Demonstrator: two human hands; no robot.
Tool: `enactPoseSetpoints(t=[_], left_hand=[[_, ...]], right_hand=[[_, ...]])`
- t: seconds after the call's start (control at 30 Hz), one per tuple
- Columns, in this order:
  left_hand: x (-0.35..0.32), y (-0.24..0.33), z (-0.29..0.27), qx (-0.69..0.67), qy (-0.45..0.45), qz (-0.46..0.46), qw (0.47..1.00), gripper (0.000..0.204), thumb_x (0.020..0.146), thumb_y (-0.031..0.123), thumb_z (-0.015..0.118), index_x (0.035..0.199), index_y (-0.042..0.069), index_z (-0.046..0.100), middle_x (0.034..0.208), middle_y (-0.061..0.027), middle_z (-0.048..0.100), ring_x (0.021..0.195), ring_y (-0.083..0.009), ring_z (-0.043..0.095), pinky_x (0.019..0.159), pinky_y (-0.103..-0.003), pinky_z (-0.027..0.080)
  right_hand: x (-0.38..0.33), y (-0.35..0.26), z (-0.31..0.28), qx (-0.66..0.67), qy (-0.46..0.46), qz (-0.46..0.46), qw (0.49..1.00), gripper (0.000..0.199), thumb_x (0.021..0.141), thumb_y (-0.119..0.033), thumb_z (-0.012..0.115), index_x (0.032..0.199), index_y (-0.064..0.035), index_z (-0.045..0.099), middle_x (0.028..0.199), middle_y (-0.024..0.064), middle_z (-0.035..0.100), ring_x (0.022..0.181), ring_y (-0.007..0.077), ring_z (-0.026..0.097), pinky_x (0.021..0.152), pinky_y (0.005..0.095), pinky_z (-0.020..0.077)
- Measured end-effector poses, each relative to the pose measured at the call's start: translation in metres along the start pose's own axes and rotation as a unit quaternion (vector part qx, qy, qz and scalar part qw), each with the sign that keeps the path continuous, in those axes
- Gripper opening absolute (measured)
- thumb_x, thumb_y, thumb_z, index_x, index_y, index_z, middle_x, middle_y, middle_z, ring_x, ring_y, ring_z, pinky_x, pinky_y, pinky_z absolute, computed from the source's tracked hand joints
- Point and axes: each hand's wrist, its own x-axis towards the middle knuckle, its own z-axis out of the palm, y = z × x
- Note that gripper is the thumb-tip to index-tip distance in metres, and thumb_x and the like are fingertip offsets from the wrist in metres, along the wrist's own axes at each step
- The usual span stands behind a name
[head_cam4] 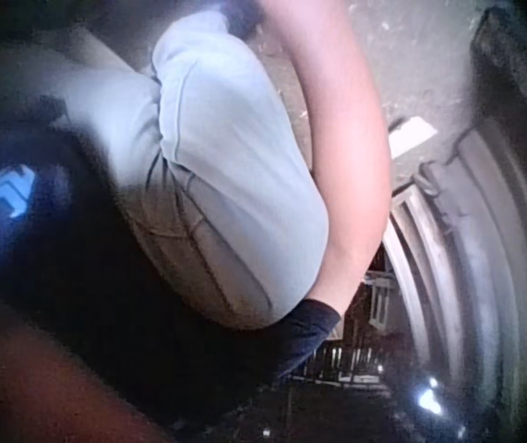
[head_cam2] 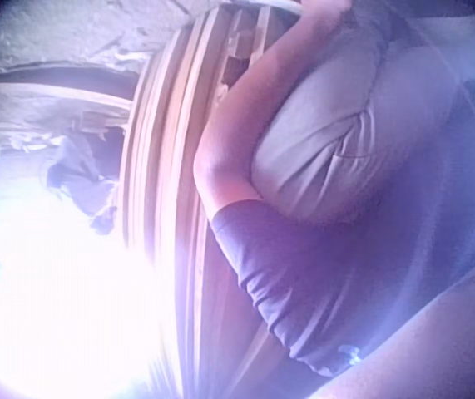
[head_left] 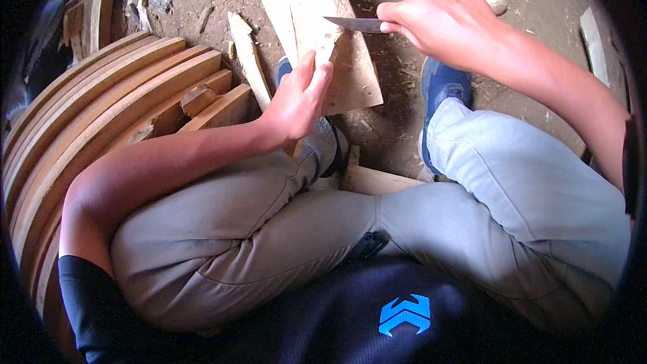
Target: The person sits on the ground and uses a knife to carve a small piece of wood held against a larger block. They repeatedly shave and shape the wood, occasionally pausing to inspect the carved piece.
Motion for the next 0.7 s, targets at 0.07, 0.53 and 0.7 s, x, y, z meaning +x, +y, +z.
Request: enactPoseSetpoints(t=[0.07, 0.53, 0.7], left_hand=[[0.002, -0.005, 0.0, 0.006, 0.017, 0.016, 1.0, 0.044, 0.104, 0.039, 0.038, 0.113, -0.004, 0.042, 0.08, -0.0273, 0.06, 0.074, -0.0383, 0.063, 0.072, -0.048, 0.046], [0.0, -0.004, -0.001, 0.024, 0.034, 0.021, 0.999, 0.047, 0.104, 0.042, 0.037, 0.114, -0.003, 0.044, 0.092, -0.0327, 0.062, 0.093, -0.0464, 0.061, 0.087, -0.051, 0.043], [0.002, -0.005, -0.001, 0.016, 0.016, 0.019, 1.0, 0.05, 0.104, 0.042, 0.038, 0.125, -0.003, 0.04, 0.083, -0.0249, 0.059, 0.079, -0.0372, 0.057, 0.074, -0.046, 0.044]], right_hand=[[0.002, 0.001, 0.002, -0.012, 0.006, -0.007, 1.0, 0.017, 0.093, -0.026, 0.062, 0.091, -0.0102, 0.068, 0.072, 0.0165, 0.066, 0.072, 0.0386, 0.066, 0.061, 0.0508, 0.0494], [0.009, 0.011, 0.009, -0.019, -0.002, -0.064, 0.998, 0.016, 0.092, -0.025, 0.062, 0.092, -0.0099, 0.067, 0.074, 0.0162, 0.067, 0.074, 0.0384, 0.067, 0.063, 0.0501, 0.0499], [0.0, 0.012, 0.017, -0.005, 0.028, -0.066, 0.997, 0.011, 0.089, -0.019, 0.062, 0.094, -0.0107, 0.068, 0.077, 0.0154, 0.068, 0.077, 0.0367, 0.068, 0.066, 0.0478, 0.0526]])
